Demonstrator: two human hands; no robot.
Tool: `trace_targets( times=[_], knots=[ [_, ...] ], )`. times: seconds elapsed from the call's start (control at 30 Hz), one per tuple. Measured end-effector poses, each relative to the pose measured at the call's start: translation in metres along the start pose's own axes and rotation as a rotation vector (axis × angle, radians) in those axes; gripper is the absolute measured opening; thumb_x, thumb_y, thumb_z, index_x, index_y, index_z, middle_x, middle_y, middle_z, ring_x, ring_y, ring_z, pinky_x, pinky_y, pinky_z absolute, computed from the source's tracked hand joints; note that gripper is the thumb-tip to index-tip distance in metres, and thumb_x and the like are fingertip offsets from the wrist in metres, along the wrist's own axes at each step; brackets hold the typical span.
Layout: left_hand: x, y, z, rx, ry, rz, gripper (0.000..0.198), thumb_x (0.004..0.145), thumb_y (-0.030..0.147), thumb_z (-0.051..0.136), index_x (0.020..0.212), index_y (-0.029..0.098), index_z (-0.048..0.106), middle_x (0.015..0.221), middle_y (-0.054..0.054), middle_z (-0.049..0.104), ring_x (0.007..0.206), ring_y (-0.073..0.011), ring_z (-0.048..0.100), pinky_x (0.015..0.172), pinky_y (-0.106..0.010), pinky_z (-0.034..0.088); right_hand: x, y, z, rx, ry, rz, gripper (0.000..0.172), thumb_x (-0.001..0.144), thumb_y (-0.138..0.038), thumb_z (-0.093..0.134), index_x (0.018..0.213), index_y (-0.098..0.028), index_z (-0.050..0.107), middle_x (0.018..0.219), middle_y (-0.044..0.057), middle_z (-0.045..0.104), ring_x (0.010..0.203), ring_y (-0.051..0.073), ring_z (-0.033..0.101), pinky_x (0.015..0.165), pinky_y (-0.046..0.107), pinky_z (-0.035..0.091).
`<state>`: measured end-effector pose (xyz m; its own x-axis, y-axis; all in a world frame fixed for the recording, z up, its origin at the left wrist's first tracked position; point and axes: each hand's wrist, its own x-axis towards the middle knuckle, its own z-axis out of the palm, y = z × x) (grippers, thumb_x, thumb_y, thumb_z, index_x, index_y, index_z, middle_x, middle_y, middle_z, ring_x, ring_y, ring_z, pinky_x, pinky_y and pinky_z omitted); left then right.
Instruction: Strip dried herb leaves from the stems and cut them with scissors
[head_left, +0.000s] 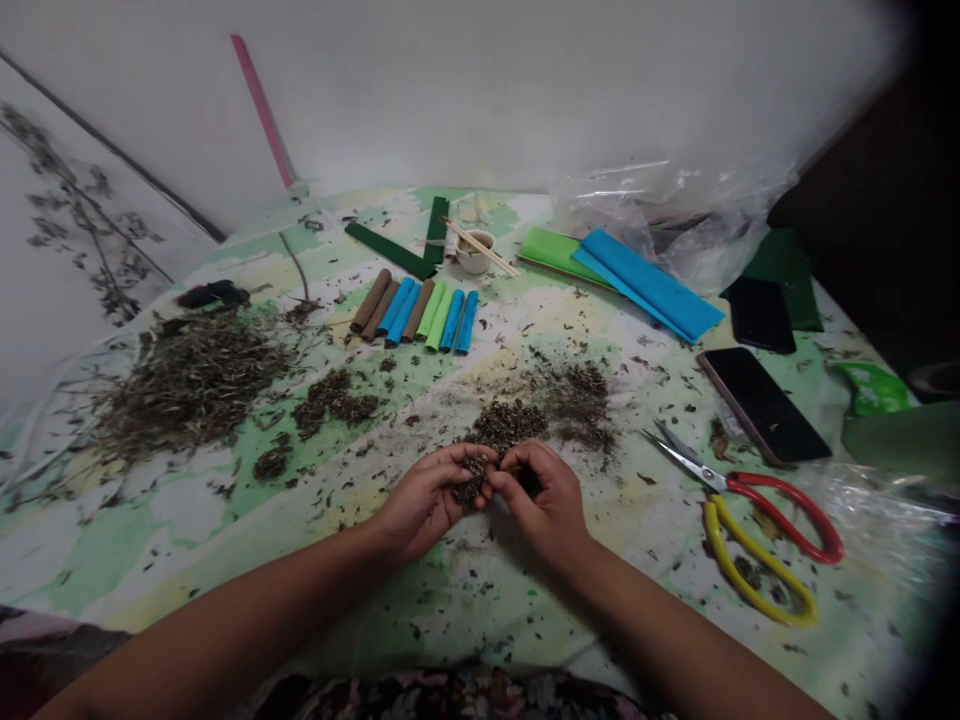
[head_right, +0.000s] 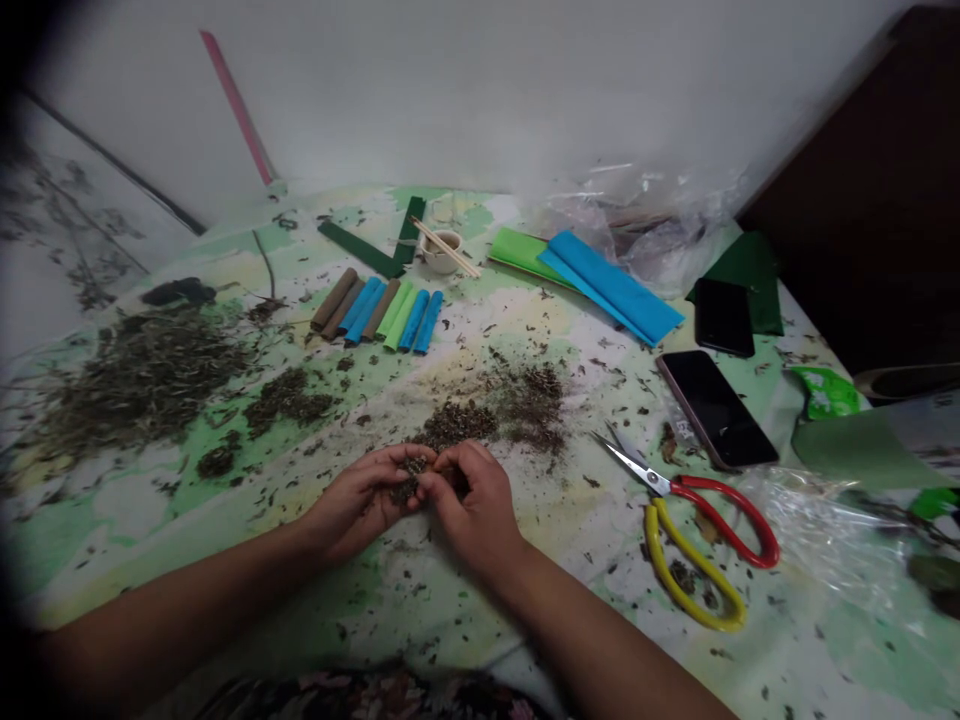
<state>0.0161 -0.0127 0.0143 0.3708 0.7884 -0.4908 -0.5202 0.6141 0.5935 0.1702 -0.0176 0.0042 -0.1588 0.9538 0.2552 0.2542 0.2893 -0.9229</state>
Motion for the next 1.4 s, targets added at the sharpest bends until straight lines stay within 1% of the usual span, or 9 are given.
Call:
trace_targets(
  times=[0.1, 0.37, 0.53, 0.7, 0.83, 0.97, 1.07, 1.23, 1.4],
  knots=[
    [0.0008, -0.0029, -0.0012, 0.037, 0.036, 0.037, 0.022, 0.069, 0.005, 0.063, 0.089, 0.012, 0.067, 0.079, -0.005, 0.064, 0.062, -0.0096, 0.057, 0.061, -0.022, 0.046, -0.0005, -0.0001, 0.0004, -0.033, -0.021, -0.053, 0.009, 0.074, -0.020, 0.064, 0.079, -0.020, 0.057, 0.075, 0.001, 0.056, 0.071, 0.015, 0.051, 0.064, 0.027, 0.040],
    [-0.0003, -0.0029, -0.0010, 0.057, 0.072, 0.067, 0.020, 0.068, 0.010, 0.071, 0.087, 0.013, 0.066, 0.081, -0.004, 0.062, 0.068, -0.0095, 0.058, 0.064, -0.020, 0.047, -0.0014, 0.0019, 0.0006, 0.008, -0.040, -0.064, 0.006, 0.080, -0.017, 0.058, 0.075, -0.020, 0.060, 0.073, 0.001, 0.060, 0.070, 0.013, 0.055, 0.064, 0.025, 0.043],
    [-0.0001, -0.0019, 0.0008, 0.072, 0.067, 0.062, 0.015, 0.070, 0.013, 0.070, 0.085, 0.013, 0.066, 0.074, -0.003, 0.062, 0.065, -0.0091, 0.058, 0.061, -0.019, 0.046, -0.0011, -0.0006, -0.0024, 0.010, 0.041, -0.083, 0.008, 0.081, -0.016, 0.055, 0.079, -0.020, 0.061, 0.074, 0.001, 0.062, 0.070, 0.013, 0.057, 0.064, 0.025, 0.044],
    [-0.0013, -0.0015, 0.0024, 0.105, 0.033, 0.071, 0.012, 0.075, 0.017, 0.067, 0.085, 0.011, 0.066, 0.071, -0.002, 0.060, 0.059, -0.0071, 0.055, 0.055, -0.017, 0.043, 0.0011, 0.0035, -0.0026, -0.045, 0.119, 0.004, 0.011, 0.082, -0.016, 0.054, 0.089, -0.021, 0.061, 0.077, 0.001, 0.062, 0.072, 0.014, 0.057, 0.065, 0.026, 0.045],
    [-0.0019, -0.0023, 0.0015, 0.124, 0.031, 0.055, 0.013, 0.078, 0.023, 0.065, 0.083, 0.011, 0.065, 0.069, -0.002, 0.059, 0.056, -0.0061, 0.053, 0.055, -0.017, 0.041, 0.0023, 0.0067, -0.0021, -0.024, 0.072, -0.036, 0.018, 0.084, -0.018, 0.053, 0.100, -0.022, 0.062, 0.086, 0.004, 0.060, 0.080, 0.016, 0.057, 0.071, 0.030, 0.046],
    [-0.0023, -0.0045, -0.0020, 0.185, 0.007, -0.015, 0.021, 0.076, 0.032, 0.066, 0.074, 0.012, 0.063, 0.065, -0.002, 0.059, 0.052, -0.0071, 0.053, 0.051, -0.018, 0.039, 0.0024, 0.0070, -0.0019, -0.018, -0.074, -0.100, 0.026, 0.085, -0.019, 0.052, 0.109, -0.023, 0.062, 0.088, 0.004, 0.055, 0.082, 0.016, 0.055, 0.073, 0.031, 0.047],
    [-0.0030, -0.0054, -0.0026, 0.231, -0.018, -0.026, 0.025, 0.074, 0.036, 0.067, 0.071, 0.011, 0.062, 0.062, -0.002, 0.058, 0.050, -0.0080, 0.053, 0.049, -0.019, 0.037, 0.0028, 0.0058, -0.0012, -0.017, -0.122, -0.097, 0.023, 0.083, -0.016, 0.054, 0.102, -0.023, 0.065, 0.083, 0.003, 0.054, 0.080, 0.016, 0.054, 0.070, 0.030, 0.046],
    [-0.0043, -0.0039, -0.0004, 0.206, -0.017, -0.021, 0.025, 0.071, 0.035, 0.069, 0.069, 0.011, 0.063, 0.062, -0.004, 0.060, 0.051, -0.0103, 0.054, 0.049, -0.021, 0.037, 0.0032, 0.0032, -0.0004, 0.044, -0.018, -0.049, 0.012, 0.078, -0.014, 0.059, 0.083, -0.021, 0.068, 0.078, 0.002, 0.054, 0.073, 0.014, 0.055, 0.065, 0.028, 0.046],
    [-0.0036, -0.0023, -0.0001, 0.175, 0.006, -0.022, 0.018, 0.068, 0.024, 0.072, 0.079, 0.012, 0.066, 0.066, -0.004, 0.062, 0.053, -0.0092, 0.056, 0.052, -0.020, 0.039, 0.0034, 0.0018, -0.0010, 0.039, 0.032, -0.015, 0.007, 0.075, -0.014, 0.062, 0.074, -0.020, 0.066, 0.074, 0.001, 0.053, 0.070, 0.014, 0.054, 0.063, 0.027, 0.045]
  ],
)
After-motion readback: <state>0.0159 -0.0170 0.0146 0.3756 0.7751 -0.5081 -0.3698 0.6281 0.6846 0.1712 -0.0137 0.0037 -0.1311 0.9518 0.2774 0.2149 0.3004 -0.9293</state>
